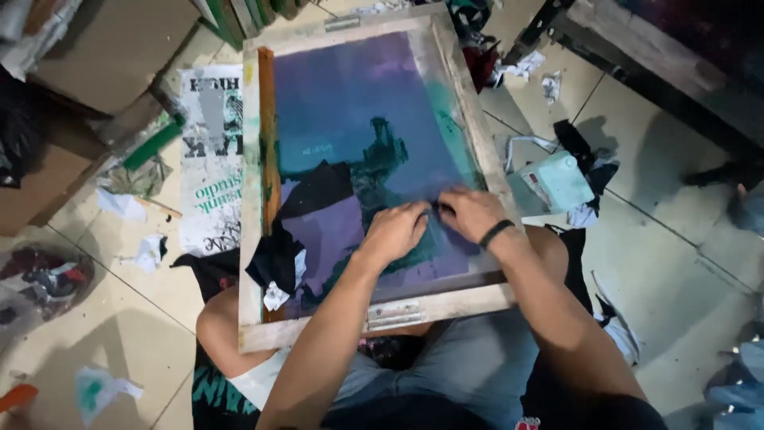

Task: Applying small pieces of tape to a screen printing frame to mask off areas around the design.

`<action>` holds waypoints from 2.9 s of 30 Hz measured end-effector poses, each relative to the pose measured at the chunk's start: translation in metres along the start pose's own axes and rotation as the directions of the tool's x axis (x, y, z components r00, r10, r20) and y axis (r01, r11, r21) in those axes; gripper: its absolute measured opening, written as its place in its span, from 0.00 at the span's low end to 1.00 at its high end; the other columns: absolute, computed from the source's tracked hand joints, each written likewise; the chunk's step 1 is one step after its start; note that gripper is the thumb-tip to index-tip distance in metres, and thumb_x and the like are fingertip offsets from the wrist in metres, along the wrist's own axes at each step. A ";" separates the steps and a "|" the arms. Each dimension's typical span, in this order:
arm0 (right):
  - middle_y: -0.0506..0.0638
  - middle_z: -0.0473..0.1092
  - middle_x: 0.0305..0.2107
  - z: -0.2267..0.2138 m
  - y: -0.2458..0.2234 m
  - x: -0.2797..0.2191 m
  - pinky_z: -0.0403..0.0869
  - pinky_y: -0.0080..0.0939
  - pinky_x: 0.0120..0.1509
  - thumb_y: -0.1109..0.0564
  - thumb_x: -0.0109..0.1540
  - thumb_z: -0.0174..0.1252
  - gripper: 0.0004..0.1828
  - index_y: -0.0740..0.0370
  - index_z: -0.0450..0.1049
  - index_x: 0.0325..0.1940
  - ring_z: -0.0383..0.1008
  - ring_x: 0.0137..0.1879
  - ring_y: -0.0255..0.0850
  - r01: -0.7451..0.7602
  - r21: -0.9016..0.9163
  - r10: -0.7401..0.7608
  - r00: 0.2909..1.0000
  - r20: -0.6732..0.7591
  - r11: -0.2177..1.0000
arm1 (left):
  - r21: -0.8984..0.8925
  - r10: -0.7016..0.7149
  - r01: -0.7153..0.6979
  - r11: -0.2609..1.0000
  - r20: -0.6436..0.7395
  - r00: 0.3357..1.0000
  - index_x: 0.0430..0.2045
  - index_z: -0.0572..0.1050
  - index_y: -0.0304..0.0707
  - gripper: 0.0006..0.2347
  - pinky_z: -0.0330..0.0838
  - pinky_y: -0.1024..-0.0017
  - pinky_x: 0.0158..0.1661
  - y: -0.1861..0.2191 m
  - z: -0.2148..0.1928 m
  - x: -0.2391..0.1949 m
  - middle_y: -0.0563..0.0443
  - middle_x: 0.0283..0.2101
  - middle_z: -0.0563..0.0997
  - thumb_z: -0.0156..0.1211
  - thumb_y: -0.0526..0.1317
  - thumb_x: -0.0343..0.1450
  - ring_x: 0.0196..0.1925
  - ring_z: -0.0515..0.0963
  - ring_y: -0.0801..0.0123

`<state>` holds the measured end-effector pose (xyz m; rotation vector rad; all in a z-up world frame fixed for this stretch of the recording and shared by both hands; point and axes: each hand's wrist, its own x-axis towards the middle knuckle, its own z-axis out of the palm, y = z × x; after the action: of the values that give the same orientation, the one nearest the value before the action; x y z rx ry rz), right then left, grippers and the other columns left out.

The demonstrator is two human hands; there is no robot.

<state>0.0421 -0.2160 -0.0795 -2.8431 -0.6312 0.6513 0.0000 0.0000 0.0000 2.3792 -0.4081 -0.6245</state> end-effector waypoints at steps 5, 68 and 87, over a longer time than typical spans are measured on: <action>0.46 0.78 0.48 -0.015 -0.013 -0.014 0.79 0.52 0.56 0.43 0.64 0.54 0.16 0.35 0.76 0.55 0.79 0.57 0.46 0.014 -0.105 -0.017 0.999 -0.035 0.994 | 0.033 -0.001 0.003 0.999 -0.037 0.999 0.58 0.74 0.35 0.17 0.77 0.54 0.53 -0.002 0.003 0.004 0.36 0.53 0.82 0.45 0.42 0.78 0.55 0.82 0.47; 0.51 0.81 0.37 0.001 -0.003 0.010 0.78 0.54 0.53 0.46 0.60 0.61 0.13 0.49 0.83 0.44 0.81 0.49 0.53 -0.075 0.167 0.074 0.997 0.010 0.983 | -0.138 -0.022 0.030 0.990 0.056 0.998 0.63 0.70 0.33 0.18 0.70 0.49 0.61 -0.002 -0.020 -0.014 0.29 0.59 0.77 0.42 0.40 0.80 0.62 0.77 0.42; 0.59 0.76 0.45 -0.035 0.004 0.007 0.78 0.55 0.55 0.52 0.69 0.54 0.13 0.56 0.80 0.51 0.77 0.54 0.59 0.113 0.163 -0.119 0.993 0.027 0.980 | -0.134 -0.015 0.024 0.991 0.071 0.997 0.64 0.68 0.34 0.19 0.69 0.50 0.62 -0.002 -0.020 -0.006 0.30 0.60 0.76 0.43 0.42 0.79 0.63 0.76 0.44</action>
<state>0.0650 -0.2188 -0.0521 -2.6296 -0.7102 0.7028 0.0059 0.0140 0.0144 2.2401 -0.3618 -0.7235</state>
